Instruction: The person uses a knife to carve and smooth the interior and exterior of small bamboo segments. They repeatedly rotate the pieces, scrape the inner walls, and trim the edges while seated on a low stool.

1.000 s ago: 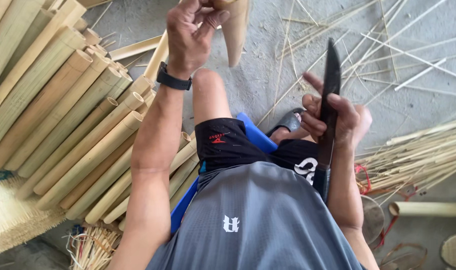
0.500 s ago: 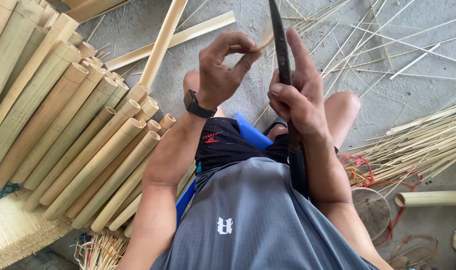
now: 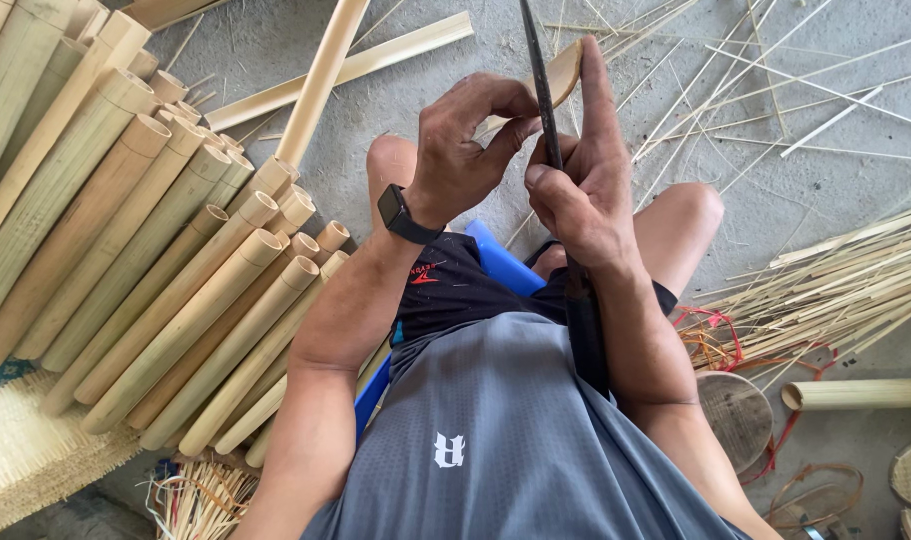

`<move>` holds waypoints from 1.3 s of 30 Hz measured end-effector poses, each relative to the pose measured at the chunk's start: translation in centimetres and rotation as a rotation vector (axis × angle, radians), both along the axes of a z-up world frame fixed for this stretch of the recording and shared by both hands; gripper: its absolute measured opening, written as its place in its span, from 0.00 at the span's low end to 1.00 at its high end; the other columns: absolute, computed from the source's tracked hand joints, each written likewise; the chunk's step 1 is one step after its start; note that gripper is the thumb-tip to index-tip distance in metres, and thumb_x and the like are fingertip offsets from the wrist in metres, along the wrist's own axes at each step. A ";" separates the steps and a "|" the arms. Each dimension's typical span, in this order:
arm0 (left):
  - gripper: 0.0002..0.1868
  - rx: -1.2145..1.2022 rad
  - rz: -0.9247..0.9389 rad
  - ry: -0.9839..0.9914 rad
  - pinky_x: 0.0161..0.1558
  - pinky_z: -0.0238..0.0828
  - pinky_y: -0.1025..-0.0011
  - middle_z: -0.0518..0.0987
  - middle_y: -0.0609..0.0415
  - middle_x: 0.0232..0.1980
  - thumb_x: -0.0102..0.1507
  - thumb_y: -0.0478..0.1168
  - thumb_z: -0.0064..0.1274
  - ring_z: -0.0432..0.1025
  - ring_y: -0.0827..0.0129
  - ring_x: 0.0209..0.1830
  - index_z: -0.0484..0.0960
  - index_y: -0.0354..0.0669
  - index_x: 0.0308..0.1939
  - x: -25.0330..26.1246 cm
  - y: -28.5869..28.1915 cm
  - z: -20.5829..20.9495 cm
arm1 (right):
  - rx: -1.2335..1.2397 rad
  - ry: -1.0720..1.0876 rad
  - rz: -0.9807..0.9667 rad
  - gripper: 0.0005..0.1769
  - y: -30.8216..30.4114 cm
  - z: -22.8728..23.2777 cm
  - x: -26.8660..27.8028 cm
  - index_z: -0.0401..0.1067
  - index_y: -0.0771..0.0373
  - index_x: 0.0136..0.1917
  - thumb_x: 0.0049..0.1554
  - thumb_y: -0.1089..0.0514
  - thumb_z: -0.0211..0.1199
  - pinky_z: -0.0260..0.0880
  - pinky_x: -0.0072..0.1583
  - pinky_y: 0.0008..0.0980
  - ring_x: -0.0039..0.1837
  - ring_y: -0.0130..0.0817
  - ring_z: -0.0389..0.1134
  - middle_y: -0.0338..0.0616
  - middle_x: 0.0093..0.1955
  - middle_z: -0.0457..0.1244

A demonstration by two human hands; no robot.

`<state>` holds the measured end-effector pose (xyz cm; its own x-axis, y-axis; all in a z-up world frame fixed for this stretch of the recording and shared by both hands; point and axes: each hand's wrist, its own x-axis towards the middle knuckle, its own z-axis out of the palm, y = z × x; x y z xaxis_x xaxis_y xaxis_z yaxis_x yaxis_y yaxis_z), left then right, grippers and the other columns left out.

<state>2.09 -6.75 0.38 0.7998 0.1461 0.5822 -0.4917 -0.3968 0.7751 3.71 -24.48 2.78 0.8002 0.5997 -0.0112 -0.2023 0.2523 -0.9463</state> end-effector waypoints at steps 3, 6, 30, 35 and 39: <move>0.11 -0.013 -0.015 0.028 0.47 0.81 0.71 0.83 0.53 0.42 0.63 0.27 0.65 0.81 0.67 0.44 0.81 0.39 0.47 -0.1 0.2 0.1 | -0.005 -0.022 0.002 0.55 -0.2 -0.1 0.0 0.23 0.55 0.89 0.59 0.68 0.52 0.54 0.36 0.17 0.32 0.17 0.55 0.37 0.37 0.60; 0.10 -0.068 -0.084 0.076 0.50 0.83 0.70 0.83 0.52 0.45 0.65 0.26 0.63 0.82 0.66 0.46 0.81 0.37 0.49 -0.4 0.7 0.4 | -0.020 -0.018 0.004 0.57 -0.1 -0.6 0.0 0.23 0.54 0.90 0.58 0.67 0.52 0.53 0.36 0.18 0.32 0.17 0.54 0.36 0.37 0.59; 0.13 0.169 0.128 0.004 0.48 0.82 0.70 0.84 0.51 0.48 0.63 0.23 0.59 0.81 0.63 0.47 0.84 0.38 0.49 -2.7 1.5 1.8 | -0.085 0.026 0.014 0.56 1.3 -5.6 -0.1 0.29 0.56 0.89 0.55 0.69 0.53 0.55 0.38 0.25 0.35 0.20 0.54 0.33 0.36 0.56; 0.08 0.091 0.134 -0.025 0.47 0.80 0.71 0.83 0.52 0.47 0.67 0.26 0.59 0.80 0.65 0.46 0.82 0.39 0.49 -1.8 2.0 1.0 | -0.534 -0.250 -0.118 0.52 4.1 -10.1 1.7 0.40 0.58 0.88 0.54 0.70 0.54 0.59 0.38 0.26 0.35 0.21 0.58 0.36 0.34 0.59; 0.09 0.122 0.156 -0.031 0.48 0.79 0.69 0.82 0.52 0.46 0.67 0.27 0.60 0.79 0.63 0.46 0.81 0.39 0.49 -2.0 1.9 1.1 | -0.192 -0.035 -0.027 0.55 3.1 -7.2 1.3 0.33 0.59 0.89 0.54 0.71 0.52 0.56 0.35 0.24 0.33 0.22 0.55 0.37 0.36 0.57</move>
<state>0.09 -4.85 1.45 0.7547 0.1933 0.6269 -0.4396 -0.5603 0.7020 5.00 -21.35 -4.42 0.8177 0.5678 -0.0952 -0.1641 0.0714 -0.9839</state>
